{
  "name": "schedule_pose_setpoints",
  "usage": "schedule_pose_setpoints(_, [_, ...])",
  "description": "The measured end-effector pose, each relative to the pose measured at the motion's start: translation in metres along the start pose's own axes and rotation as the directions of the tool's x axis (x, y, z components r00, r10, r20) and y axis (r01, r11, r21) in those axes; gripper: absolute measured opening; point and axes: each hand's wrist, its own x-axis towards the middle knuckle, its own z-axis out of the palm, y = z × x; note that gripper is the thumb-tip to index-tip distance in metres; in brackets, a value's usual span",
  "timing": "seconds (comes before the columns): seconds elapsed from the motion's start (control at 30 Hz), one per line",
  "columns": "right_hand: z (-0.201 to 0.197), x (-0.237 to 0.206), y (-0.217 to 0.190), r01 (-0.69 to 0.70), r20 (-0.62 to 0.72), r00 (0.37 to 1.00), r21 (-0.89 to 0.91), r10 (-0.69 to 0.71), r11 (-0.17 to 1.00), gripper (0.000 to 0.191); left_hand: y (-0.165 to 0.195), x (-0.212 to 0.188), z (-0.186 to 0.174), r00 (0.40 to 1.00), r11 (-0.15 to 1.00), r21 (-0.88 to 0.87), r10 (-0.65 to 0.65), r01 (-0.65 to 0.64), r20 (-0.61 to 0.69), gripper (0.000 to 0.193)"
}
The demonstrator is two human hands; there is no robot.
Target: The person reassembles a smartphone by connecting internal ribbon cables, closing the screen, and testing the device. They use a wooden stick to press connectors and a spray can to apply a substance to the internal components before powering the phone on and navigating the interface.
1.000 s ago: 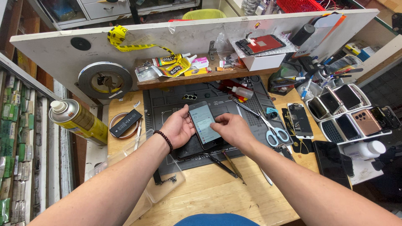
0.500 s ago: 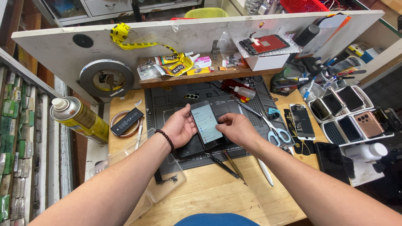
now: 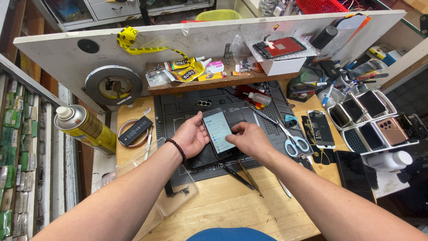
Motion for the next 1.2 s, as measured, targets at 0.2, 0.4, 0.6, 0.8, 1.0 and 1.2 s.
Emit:
schedule_pose_setpoints(0.2, [0.005,0.006,0.001,-0.015,-0.036,0.999,-0.049,0.014,0.999,0.053,-0.001,0.0,0.0,1.0,1.0,-0.016,-0.001,0.001,0.001,0.046])
schedule_pose_setpoints(0.4, [-0.001,0.001,0.012,0.054,0.054,0.997,0.069,-0.058,0.996,0.05,0.0,-0.001,0.002,1.0,1.0,-0.016,-0.001,0.001,-0.014,0.044])
schedule_pose_setpoints(0.6, [-0.009,-0.01,0.011,0.148,0.143,0.978,0.024,-0.15,0.989,0.063,-0.001,-0.001,0.0,1.0,1.0,-0.013,0.006,-0.006,-0.018,0.042])
schedule_pose_setpoints(0.8, [-0.011,-0.016,0.003,0.198,0.137,0.973,-0.061,-0.188,0.978,0.07,-0.001,0.0,-0.001,1.0,1.0,-0.003,0.006,-0.006,-0.011,0.043])
schedule_pose_setpoints(1.0, [-0.01,-0.016,0.005,0.197,0.149,0.971,-0.049,-0.188,0.979,0.069,-0.002,0.0,-0.002,1.0,1.0,0.018,0.014,-0.014,0.014,0.044])
schedule_pose_setpoints(1.2, [-0.005,-0.016,0.001,0.191,0.132,0.976,-0.142,-0.172,0.971,0.071,-0.002,0.0,0.0,1.0,1.0,0.025,0.018,-0.018,-0.003,0.044])
